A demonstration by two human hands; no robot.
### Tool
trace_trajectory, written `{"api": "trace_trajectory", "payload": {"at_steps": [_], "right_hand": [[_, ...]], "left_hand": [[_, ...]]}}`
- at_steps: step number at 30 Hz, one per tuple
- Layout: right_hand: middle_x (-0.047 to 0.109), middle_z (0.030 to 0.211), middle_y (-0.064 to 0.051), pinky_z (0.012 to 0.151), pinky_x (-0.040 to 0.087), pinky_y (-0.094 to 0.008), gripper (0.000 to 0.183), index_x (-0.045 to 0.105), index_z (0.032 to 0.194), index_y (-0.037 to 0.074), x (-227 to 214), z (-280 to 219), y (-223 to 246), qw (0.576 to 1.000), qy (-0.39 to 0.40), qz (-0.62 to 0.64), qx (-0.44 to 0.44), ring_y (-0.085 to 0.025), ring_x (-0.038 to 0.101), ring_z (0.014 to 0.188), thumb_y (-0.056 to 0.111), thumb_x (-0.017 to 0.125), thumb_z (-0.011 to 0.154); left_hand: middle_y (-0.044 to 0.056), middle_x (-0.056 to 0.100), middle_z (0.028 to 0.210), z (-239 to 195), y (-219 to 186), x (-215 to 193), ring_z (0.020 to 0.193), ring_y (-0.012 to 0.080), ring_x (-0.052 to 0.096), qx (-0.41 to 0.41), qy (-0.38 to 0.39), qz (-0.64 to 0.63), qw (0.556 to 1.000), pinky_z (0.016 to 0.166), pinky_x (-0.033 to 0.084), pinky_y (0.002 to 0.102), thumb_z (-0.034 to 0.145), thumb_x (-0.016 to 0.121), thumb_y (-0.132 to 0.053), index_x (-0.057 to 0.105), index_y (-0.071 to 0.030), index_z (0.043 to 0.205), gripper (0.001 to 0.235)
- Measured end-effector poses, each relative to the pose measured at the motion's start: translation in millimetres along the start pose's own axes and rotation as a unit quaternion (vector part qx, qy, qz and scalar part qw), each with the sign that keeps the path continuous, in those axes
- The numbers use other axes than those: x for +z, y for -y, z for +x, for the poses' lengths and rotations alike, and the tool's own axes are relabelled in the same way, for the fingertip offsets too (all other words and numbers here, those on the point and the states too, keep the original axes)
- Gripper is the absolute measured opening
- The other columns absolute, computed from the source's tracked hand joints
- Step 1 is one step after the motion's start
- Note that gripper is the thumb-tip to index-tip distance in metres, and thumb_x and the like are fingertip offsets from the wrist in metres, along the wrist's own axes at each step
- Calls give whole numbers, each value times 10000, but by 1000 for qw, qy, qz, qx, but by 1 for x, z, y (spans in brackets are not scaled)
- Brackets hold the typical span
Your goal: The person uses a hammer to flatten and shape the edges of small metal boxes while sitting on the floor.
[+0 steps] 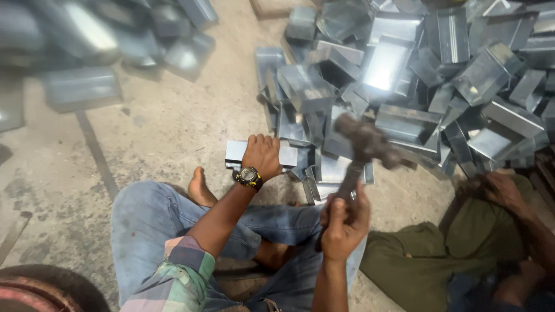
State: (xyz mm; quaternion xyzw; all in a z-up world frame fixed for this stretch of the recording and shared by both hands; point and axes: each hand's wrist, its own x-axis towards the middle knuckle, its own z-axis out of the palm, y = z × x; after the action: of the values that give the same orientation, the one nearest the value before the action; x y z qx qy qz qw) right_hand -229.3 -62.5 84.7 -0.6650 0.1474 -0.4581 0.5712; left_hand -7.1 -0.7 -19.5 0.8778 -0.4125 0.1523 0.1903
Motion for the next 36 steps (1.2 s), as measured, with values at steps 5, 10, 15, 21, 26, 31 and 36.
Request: {"api": "trace_trajectory", "payload": {"at_steps": [5, 10, 15, 21, 26, 31, 36], "right_hand": [[630, 912, -101, 508, 410, -219, 478, 359, 1545, 114, 4, 5, -31, 998, -47, -4, -49, -68, 511, 619, 105, 547, 1106], [711, 1084, -156, 762, 506, -273, 480, 536, 1537, 69, 5, 11, -83, 923, 69, -374, -64, -116, 614, 921, 123, 641, 1072], [588, 774, -32, 507, 394, -242, 517, 533, 1521, 100, -31, -2, -67, 973, 6, -164, 160, -65, 479, 593, 119, 609, 1010], [556, 690, 14, 445, 371, -230, 537, 490, 1515, 120, -14, -5, -80, 978, 43, -74, 190, -45, 450, 512, 109, 607, 991], [561, 740, 5, 568, 469, -232, 515, 536, 1541, 99, -10, -13, -100, 972, 90, -173, 132, -49, 497, 635, 91, 608, 1032], [558, 726, 32, 532, 444, -232, 504, 484, 1521, 104, -6, -24, -105, 986, 51, -56, 147, -53, 493, 590, 119, 582, 1027], [554, 695, 27, 520, 427, -224, 507, 520, 1510, 88, 2, -16, -98, 970, 51, -172, 166, -48, 489, 578, 150, 605, 1014]], "left_hand": [[137, 662, 843, 7, -2, 6, 831, 290, 593, -17, 61, 19, 998, 808, 405, 419, 728, 617, -180, 641, -37, 909, 231], [129, 661, 858, 13, 0, 4, 859, 296, 590, -17, 43, 15, 999, 830, 405, 423, 736, 624, -190, 646, -59, 911, 219], [118, 653, 880, 15, 1, 10, 879, 289, 579, -5, 4, 49, 999, 817, 403, 431, 745, 656, -203, 649, -71, 919, 218], [116, 652, 892, 18, 2, 7, 900, 292, 577, -16, 34, 24, 999, 819, 402, 429, 684, 688, -223, 645, -66, 933, 297], [112, 657, 917, 17, -2, 4, 920, 286, 578, -12, 49, 39, 998, 839, 400, 424, 685, 694, -221, 646, -66, 968, 327], [112, 660, 953, 18, -2, 7, 945, 291, 581, -33, 66, 24, 997, 858, 400, 431, 699, 697, -216, 649, -76, 965, 305], [114, 667, 972, 23, -4, -1, 969, 298, 587, -46, 68, 20, 996, 867, 403, 445, 671, 720, -241, 654, -74, 997, 372]]}}
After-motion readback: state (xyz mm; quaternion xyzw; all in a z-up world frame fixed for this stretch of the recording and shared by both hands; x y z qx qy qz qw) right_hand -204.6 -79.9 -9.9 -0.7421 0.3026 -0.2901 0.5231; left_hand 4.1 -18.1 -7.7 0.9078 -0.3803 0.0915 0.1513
